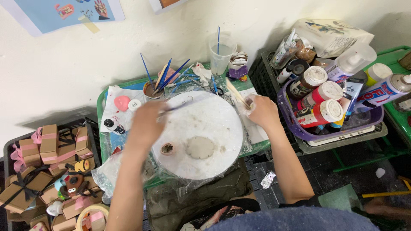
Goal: The person shapes clay on a turntable by hand and using a tool, attaching small pieces to a base and smoothing them with a brush and a pottery tool.
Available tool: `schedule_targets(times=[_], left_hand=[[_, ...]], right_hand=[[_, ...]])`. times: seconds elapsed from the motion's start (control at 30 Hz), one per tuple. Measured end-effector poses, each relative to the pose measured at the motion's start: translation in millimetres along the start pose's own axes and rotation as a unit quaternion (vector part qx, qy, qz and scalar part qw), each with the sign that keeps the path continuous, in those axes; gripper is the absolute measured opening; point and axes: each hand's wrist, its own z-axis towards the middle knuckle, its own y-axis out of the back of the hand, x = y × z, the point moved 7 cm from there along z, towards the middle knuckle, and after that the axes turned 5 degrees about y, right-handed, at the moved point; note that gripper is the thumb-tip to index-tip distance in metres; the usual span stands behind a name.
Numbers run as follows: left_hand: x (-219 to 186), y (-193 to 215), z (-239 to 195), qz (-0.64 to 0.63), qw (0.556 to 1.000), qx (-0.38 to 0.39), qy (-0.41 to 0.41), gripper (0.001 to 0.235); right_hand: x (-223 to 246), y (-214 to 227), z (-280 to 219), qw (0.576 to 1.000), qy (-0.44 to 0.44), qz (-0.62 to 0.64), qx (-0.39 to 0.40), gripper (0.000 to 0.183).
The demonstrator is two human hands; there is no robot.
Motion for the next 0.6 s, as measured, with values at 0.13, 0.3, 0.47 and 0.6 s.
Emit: schedule_targets(times=[0.13,0.3,0.47,0.6], left_hand=[[49,51,-51,0.089,0.984,-0.041,0.15,0.018],[90,42,-123,0.047,0.96,-0.03,0.275,0.022],[87,20,-138,0.148,0.946,-0.017,0.287,0.021],[77,28,-131,0.203,0.937,-0.029,0.282,0.023]], right_hand=[[-28,-33,6,0.996,-0.065,-0.007,0.064,0.03],[-37,-74,27,0.994,-0.022,0.002,0.109,0.03],[-29,-65,29,0.998,-0.035,0.041,0.027,0.027],[-25,-39,7,0.973,-0.007,0.204,-0.111,0.025]])
